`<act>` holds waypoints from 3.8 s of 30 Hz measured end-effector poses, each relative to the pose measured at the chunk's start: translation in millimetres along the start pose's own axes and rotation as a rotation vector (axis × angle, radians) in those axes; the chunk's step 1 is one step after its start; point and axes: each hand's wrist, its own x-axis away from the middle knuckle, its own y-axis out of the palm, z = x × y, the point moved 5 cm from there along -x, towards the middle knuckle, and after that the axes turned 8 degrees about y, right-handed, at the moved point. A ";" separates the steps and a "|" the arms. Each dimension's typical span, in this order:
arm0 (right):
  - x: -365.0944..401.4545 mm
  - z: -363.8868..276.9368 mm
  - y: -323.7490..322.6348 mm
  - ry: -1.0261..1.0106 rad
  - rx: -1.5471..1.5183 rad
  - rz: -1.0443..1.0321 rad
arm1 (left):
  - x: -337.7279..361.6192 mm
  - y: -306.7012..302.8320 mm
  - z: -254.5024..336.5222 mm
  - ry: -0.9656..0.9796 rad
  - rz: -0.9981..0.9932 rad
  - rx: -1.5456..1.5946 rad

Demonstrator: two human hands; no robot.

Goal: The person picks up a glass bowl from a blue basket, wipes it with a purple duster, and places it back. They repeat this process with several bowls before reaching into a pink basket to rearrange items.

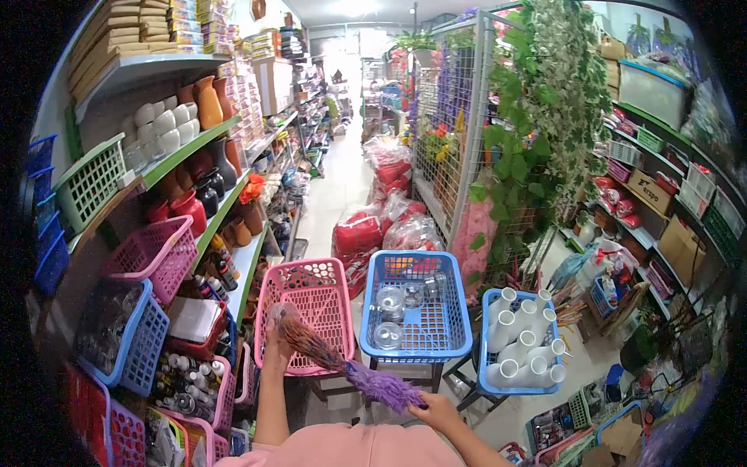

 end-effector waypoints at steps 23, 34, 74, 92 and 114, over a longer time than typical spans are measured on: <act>-29.2 19.0 -93.1 0.123 0.031 0.275 | -22.9 113.8 -43.2 0.040 -0.249 -0.480; -48.8 27.3 -165.4 0.032 0.325 0.200 | -22.6 142.2 -49.0 0.174 -0.137 -0.820; -34.6 12.3 -63.3 0.290 -0.075 0.381 | -8.6 107.3 -82.5 -0.242 -0.124 0.354; -68.4 19.1 -65.8 0.021 0.008 0.162 | -19.7 102.2 -127.1 -0.273 0.214 0.520; -186.4 -24.8 -80.7 -0.424 0.241 0.116 | 105.6 95.4 -75.6 0.080 0.579 0.151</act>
